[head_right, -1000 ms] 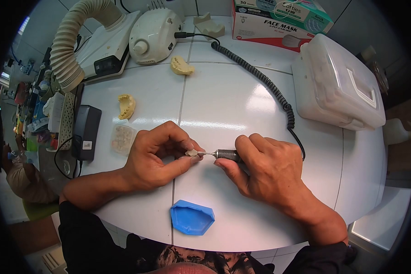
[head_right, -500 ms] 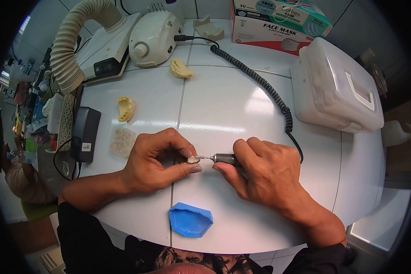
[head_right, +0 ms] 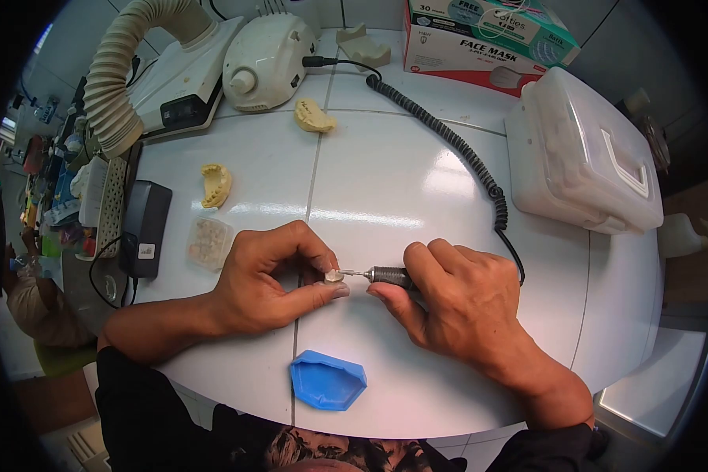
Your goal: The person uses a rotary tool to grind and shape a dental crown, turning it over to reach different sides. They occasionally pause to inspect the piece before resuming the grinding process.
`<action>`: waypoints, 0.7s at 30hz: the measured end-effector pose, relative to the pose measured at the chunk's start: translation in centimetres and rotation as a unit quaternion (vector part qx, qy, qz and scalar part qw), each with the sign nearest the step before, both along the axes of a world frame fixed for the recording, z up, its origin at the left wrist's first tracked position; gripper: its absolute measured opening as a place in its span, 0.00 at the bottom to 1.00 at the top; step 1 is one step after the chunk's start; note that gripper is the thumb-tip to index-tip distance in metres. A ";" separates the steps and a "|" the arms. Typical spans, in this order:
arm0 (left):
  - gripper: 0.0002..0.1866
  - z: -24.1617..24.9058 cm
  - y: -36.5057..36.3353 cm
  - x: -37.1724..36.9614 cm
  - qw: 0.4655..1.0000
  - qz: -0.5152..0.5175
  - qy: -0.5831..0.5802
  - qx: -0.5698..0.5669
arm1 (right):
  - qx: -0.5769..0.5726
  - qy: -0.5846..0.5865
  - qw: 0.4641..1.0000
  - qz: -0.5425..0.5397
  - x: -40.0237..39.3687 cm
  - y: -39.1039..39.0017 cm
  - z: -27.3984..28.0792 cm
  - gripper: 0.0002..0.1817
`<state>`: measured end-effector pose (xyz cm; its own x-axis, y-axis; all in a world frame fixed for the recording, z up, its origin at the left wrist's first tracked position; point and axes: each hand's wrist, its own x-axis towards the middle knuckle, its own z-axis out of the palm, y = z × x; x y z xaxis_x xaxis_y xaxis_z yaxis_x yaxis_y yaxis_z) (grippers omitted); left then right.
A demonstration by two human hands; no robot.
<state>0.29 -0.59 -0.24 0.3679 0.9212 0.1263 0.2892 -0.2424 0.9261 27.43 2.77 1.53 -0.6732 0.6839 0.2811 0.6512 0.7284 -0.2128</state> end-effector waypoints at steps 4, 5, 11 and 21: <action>0.14 0.0 -0.2 0.1 1.000 0.004 -0.003 -0.002 | -0.001 -0.008 1.000 0.004 0.0 -0.3 0.1 0.26; 0.14 -0.1 -0.2 0.1 1.000 0.006 -0.003 -0.005 | -0.001 -0.008 1.000 0.002 0.0 -0.2 0.0 0.26; 0.14 0.1 -0.3 0.1 1.000 0.009 -0.002 -0.011 | -0.001 -0.011 1.000 0.005 -0.1 -0.1 0.0 0.26; 0.13 -0.1 -0.2 0.1 1.000 0.008 -0.004 -0.008 | -0.004 -0.014 1.000 0.001 -0.2 -0.2 0.1 0.26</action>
<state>0.37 -0.80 -0.38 0.3518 0.9291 0.1138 0.2850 -0.2222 0.9324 27.26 2.60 1.59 -0.6817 0.6852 0.2564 0.6564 0.7276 -0.1993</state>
